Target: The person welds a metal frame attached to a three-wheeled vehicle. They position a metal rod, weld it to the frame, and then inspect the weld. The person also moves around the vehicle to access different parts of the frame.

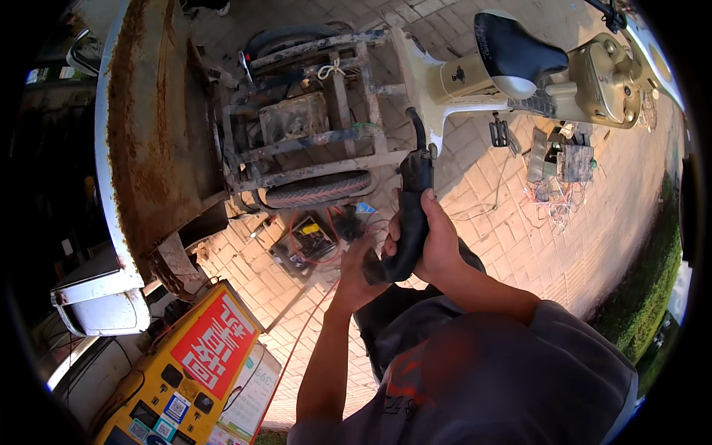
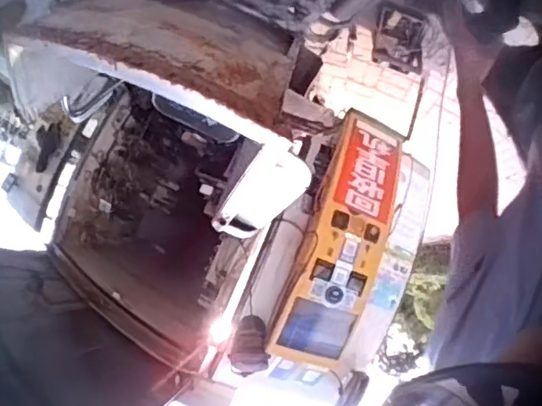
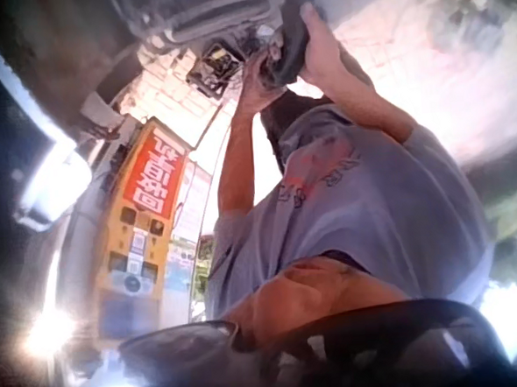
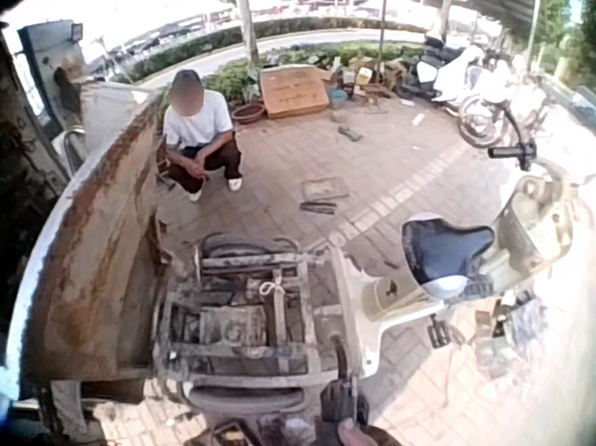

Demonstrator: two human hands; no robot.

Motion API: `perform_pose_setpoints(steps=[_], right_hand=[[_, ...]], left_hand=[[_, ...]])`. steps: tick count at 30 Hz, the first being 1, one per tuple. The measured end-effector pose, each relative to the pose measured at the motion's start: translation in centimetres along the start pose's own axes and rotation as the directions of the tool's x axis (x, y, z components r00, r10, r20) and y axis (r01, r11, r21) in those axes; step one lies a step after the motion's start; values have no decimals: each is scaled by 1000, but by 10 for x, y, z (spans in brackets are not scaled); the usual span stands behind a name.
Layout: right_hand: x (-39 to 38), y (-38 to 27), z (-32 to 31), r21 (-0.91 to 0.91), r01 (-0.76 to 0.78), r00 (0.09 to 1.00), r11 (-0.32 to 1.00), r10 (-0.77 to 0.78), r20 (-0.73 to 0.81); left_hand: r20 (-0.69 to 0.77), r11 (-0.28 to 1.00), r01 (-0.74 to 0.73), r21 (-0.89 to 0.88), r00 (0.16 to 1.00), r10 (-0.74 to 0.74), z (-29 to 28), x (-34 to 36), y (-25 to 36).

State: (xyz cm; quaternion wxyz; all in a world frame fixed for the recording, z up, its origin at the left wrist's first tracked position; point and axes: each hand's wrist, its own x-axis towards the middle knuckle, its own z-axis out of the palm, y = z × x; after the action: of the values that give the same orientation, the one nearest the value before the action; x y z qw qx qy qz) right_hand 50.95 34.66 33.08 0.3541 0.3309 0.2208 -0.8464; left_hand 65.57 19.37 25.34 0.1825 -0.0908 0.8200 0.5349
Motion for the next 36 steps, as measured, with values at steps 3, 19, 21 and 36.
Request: perform_pose_setpoints(steps=[3,19,21,36], right_hand=[[2,2,-4,-52,74,997,996,-74,-3],[58,-83,-64,-134,426,898,895,-436,-57],[59,-100,-60,-327,522,836,788,-549,12],[201,-138,7,-874,328,686,-360,-545,482]], left_hand=[[236,997,56,57,969,-68,15,19,-61],[514,825,253,506,680,-524,-70,-22,-99],[488,842,272,466,715,-501,-57,-18,-148],[453,852,-221,475,891,-21,116,152,-211]])
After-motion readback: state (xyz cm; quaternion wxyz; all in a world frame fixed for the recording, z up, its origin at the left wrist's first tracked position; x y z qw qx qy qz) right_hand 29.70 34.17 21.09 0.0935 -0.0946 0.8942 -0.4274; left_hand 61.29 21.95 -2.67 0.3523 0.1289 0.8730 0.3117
